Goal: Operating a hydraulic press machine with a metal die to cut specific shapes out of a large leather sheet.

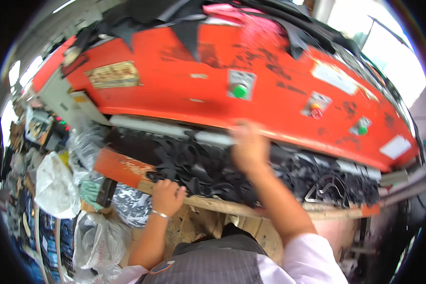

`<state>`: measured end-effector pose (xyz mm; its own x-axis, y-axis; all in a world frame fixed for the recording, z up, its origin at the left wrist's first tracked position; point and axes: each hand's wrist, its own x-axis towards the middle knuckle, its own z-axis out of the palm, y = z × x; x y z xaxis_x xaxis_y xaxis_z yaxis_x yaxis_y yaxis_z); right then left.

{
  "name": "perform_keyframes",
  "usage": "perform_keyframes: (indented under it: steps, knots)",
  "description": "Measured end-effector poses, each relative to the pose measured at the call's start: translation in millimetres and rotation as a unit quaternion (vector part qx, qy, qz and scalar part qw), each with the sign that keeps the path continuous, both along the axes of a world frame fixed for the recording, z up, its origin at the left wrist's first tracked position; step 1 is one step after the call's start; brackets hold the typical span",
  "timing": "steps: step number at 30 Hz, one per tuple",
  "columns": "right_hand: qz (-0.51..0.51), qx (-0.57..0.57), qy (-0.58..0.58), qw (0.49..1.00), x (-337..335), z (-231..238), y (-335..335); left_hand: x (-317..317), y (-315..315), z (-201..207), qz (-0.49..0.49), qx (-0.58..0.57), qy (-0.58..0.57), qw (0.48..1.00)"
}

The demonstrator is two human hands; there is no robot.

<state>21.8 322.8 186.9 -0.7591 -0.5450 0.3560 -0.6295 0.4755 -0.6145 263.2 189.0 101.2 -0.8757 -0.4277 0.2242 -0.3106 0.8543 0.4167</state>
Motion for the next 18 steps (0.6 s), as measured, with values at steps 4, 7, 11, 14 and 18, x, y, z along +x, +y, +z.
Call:
perform_keyframes:
  steps: [4,7,11,14,18]
  knots:
    - [0.279,-0.104,-0.089,0.951,50,-42,-83,-26,-7,-6,0.028,-0.043,0.04,0.998]
    - [0.253,-0.063,-0.051,0.964,6,-60,-105,-41,-14,-11,0.014,-0.029,-0.008,0.999]
    - [0.138,0.046,-0.007,0.989,-68,-87,-133,-77,-28,-6,0.005,0.092,-0.076,0.993]
    - [0.118,0.178,-0.026,0.976,-82,-113,-183,-133,-41,-20,-0.034,0.034,0.022,0.999]
    - [0.117,0.181,-0.043,0.975,-92,-141,-237,-206,-63,-50,-0.105,-0.038,-0.081,0.99]
